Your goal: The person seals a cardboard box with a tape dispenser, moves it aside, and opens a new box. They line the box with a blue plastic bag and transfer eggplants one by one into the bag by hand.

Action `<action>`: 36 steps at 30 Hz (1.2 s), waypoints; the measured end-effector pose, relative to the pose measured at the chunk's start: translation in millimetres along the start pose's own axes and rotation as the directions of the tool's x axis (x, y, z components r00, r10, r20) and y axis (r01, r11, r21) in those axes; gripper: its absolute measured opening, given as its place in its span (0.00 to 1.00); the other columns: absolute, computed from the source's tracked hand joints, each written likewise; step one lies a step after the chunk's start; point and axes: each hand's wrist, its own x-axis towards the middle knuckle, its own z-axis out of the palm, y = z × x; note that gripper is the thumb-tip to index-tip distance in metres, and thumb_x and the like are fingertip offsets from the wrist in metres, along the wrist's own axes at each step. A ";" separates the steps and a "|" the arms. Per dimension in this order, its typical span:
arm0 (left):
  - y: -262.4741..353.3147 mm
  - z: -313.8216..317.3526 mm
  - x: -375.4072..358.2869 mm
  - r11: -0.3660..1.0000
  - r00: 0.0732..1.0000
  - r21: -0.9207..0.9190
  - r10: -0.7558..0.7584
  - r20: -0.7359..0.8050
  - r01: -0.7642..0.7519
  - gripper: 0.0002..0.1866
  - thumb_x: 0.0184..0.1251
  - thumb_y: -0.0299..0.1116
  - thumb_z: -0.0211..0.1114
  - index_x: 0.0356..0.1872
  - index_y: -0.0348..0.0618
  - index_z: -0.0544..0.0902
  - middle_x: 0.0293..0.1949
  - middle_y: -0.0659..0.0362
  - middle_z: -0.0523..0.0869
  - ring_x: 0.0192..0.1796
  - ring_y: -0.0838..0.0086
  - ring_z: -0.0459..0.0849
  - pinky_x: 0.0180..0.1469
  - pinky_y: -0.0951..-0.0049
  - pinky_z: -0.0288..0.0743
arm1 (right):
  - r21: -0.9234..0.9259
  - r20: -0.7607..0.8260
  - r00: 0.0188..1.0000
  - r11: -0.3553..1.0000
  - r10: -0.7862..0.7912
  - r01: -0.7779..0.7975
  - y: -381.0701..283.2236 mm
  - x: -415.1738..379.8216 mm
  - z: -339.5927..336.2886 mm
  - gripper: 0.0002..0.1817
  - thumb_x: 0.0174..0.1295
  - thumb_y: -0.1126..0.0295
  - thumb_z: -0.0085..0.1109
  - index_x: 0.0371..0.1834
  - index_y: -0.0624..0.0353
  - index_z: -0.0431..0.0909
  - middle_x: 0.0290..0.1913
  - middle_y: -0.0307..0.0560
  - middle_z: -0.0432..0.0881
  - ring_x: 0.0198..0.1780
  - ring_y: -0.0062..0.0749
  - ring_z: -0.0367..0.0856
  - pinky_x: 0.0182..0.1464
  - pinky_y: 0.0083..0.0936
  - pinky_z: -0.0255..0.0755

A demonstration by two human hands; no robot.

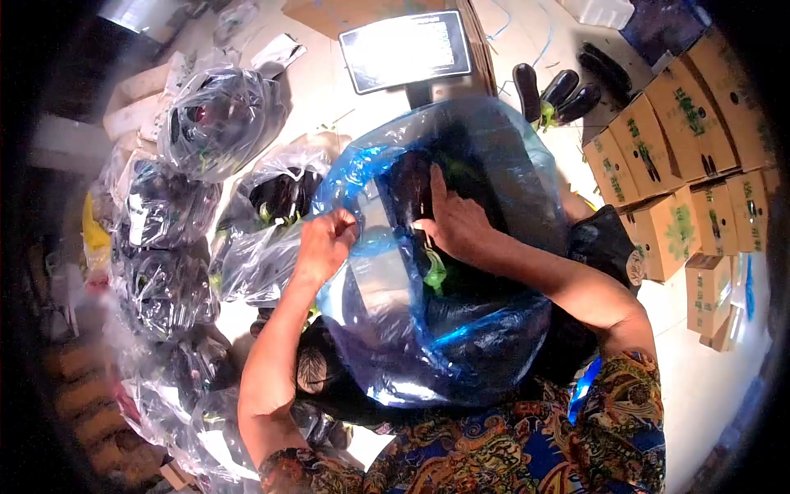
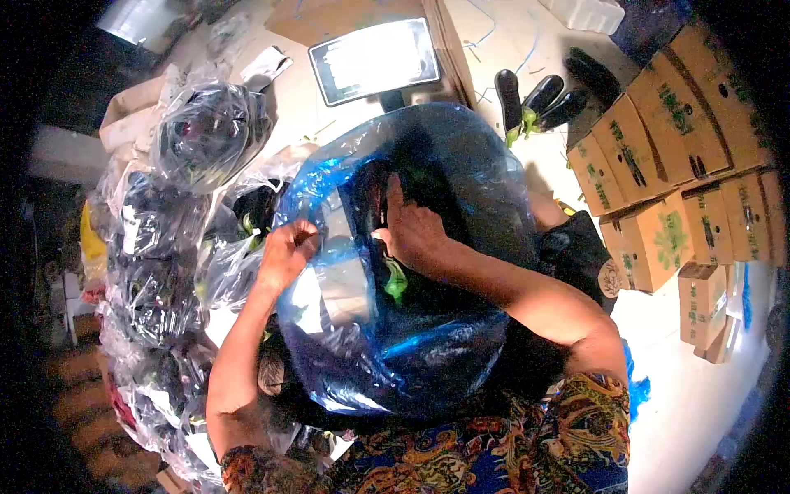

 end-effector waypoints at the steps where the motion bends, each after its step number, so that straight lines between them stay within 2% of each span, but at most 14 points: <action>1: 0.3 -0.1 -0.8 1.000 1.000 -0.015 0.008 -0.001 -0.008 0.04 0.58 0.26 0.64 0.33 0.37 0.81 0.26 0.50 0.83 0.28 0.69 0.82 0.36 0.69 0.74 | -0.086 -0.038 0.998 0.995 -0.054 0.050 -1.2 -2.7 -3.9 0.48 0.56 0.58 0.66 0.71 0.71 0.48 0.53 0.73 0.73 0.52 0.63 0.76 0.50 0.48 0.75; 5: 4.3 0.3 -0.1 0.996 0.998 -0.078 0.046 0.053 -0.041 0.03 0.62 0.25 0.63 0.33 0.37 0.80 0.26 0.66 0.78 0.30 0.84 0.73 0.36 0.79 0.69 | -0.287 -0.259 0.890 0.910 -0.374 0.299 6.8 -6.0 14.9 0.43 0.53 0.58 0.69 0.69 0.61 0.57 0.57 0.65 0.69 0.52 0.58 0.75 0.48 0.47 0.77; 11: 18.4 2.6 -7.2 0.966 0.953 -0.176 0.222 0.208 -0.187 0.13 0.63 0.29 0.68 0.48 0.43 0.82 0.32 0.60 0.82 0.32 0.80 0.78 0.37 0.75 0.75 | -0.180 -0.007 0.975 0.959 -0.223 0.218 6.5 -21.6 -4.1 0.39 0.54 0.60 0.67 0.67 0.61 0.60 0.57 0.63 0.67 0.52 0.60 0.75 0.48 0.48 0.75; 13: 30.3 5.5 -12.6 0.674 0.876 -0.596 -0.168 0.452 0.437 0.12 0.67 0.30 0.63 0.49 0.38 0.81 0.41 0.57 0.84 0.44 0.75 0.82 0.47 0.72 0.79 | -0.109 0.115 0.970 0.968 -0.215 0.227 12.6 -40.9 -5.7 0.37 0.56 0.61 0.65 0.66 0.62 0.60 0.55 0.65 0.69 0.49 0.61 0.76 0.48 0.50 0.75; 14: 32.4 2.5 -17.0 0.939 0.870 -0.281 0.301 0.391 -0.199 0.16 0.68 0.37 0.61 0.50 0.37 0.81 0.43 0.52 0.84 0.47 0.68 0.84 0.50 0.68 0.79 | -0.055 0.298 0.927 0.965 -0.229 0.257 16.6 -46.5 -7.6 0.34 0.57 0.62 0.63 0.64 0.64 0.61 0.51 0.68 0.72 0.47 0.63 0.78 0.48 0.49 0.75; 15: 28.2 -0.2 -13.2 0.914 0.797 -0.129 0.400 0.453 -0.385 0.17 0.65 0.36 0.62 0.49 0.37 0.81 0.45 0.50 0.85 0.48 0.60 0.85 0.50 0.66 0.79 | 0.020 0.348 0.878 0.939 -0.329 0.344 26.1 -58.3 -2.8 0.27 0.58 0.61 0.62 0.57 0.62 0.65 0.49 0.69 0.75 0.47 0.63 0.80 0.48 0.52 0.75; 20: 51.5 11.5 -19.1 0.933 0.903 -0.009 0.351 0.249 -0.360 0.16 0.55 0.22 0.68 0.47 0.41 0.83 0.44 0.52 0.85 0.45 0.59 0.86 0.46 0.66 0.80 | -0.062 0.634 0.702 0.884 -0.324 0.464 -2.1 -92.1 -49.3 0.13 0.62 0.63 0.57 0.47 0.56 0.75 0.39 0.55 0.82 0.40 0.56 0.81 0.41 0.49 0.74; 24: 73.4 33.3 -21.4 0.813 0.784 -0.319 0.568 0.251 -0.487 0.16 0.56 0.26 0.69 0.48 0.43 0.82 0.39 0.54 0.83 0.42 0.60 0.84 0.45 0.66 0.79 | -0.047 0.218 0.847 0.862 -0.484 0.505 8.0 -91.3 -49.2 0.13 0.60 0.65 0.57 0.47 0.56 0.75 0.37 0.55 0.80 0.39 0.52 0.82 0.40 0.44 0.77; 25: 95.7 16.8 -26.1 0.933 0.747 -0.340 0.311 0.588 -0.120 0.20 0.67 0.41 0.63 0.55 0.40 0.80 0.46 0.57 0.80 0.54 0.72 0.78 0.56 0.71 0.75 | -0.108 0.537 0.770 0.877 -0.345 0.469 -19.5 -98.4 -69.3 0.13 0.61 0.67 0.54 0.48 0.56 0.75 0.41 0.53 0.79 0.42 0.52 0.81 0.41 0.45 0.77; 27: 75.4 27.7 -39.7 0.806 0.670 -0.587 0.394 0.629 0.078 0.21 0.65 0.36 0.66 0.58 0.41 0.78 0.47 0.58 0.80 0.54 0.71 0.78 0.55 0.70 0.76 | 0.026 0.408 0.651 0.721 -0.640 0.692 -21.1 -138.7 -46.6 0.14 0.60 0.68 0.52 0.50 0.55 0.74 0.43 0.52 0.78 0.45 0.50 0.80 0.39 0.42 0.76; 28: 90.1 14.7 -31.4 0.894 0.530 -0.336 0.447 0.721 -0.297 0.23 0.61 0.30 0.69 0.59 0.43 0.77 0.47 0.57 0.81 0.51 0.69 0.80 0.53 0.69 0.77 | 0.063 0.412 0.605 0.684 -0.681 0.727 -21.2 -150.2 -33.3 0.15 0.60 0.67 0.52 0.51 0.54 0.74 0.42 0.52 0.77 0.44 0.48 0.79 0.39 0.40 0.76; 29: 81.7 15.7 -22.6 0.959 0.449 -0.281 0.270 0.852 -0.043 0.23 0.59 0.24 0.68 0.58 0.43 0.78 0.48 0.55 0.82 0.48 0.68 0.82 0.50 0.67 0.79 | 0.099 0.413 0.556 0.642 -0.721 0.760 -19.3 -157.0 -15.7 0.16 0.59 0.67 0.52 0.51 0.54 0.74 0.42 0.51 0.77 0.44 0.47 0.78 0.39 0.38 0.75; 32: 61.5 28.8 -18.0 0.907 0.860 -0.380 0.335 0.386 -0.183 0.24 0.56 0.17 0.61 0.57 0.44 0.79 0.47 0.52 0.82 0.45 0.68 0.83 0.45 0.75 0.77 | 0.192 0.341 0.456 0.536 -0.822 0.822 -19.0 -163.5 15.6 0.18 0.57 0.66 0.53 0.52 0.54 0.73 0.41 0.50 0.75 0.42 0.44 0.77 0.38 0.33 0.73; 36: 86.0 54.6 -18.4 0.579 0.668 0.351 0.534 0.519 -0.736 0.30 0.49 0.28 0.68 0.59 0.49 0.76 0.58 0.54 0.76 0.66 0.57 0.69 0.65 0.51 0.60 | 0.223 0.347 0.360 0.449 -0.866 0.865 -29.6 -161.7 33.8 0.19 0.55 0.67 0.55 0.50 0.61 0.73 0.39 0.49 0.77 0.42 0.42 0.78 0.38 0.34 0.74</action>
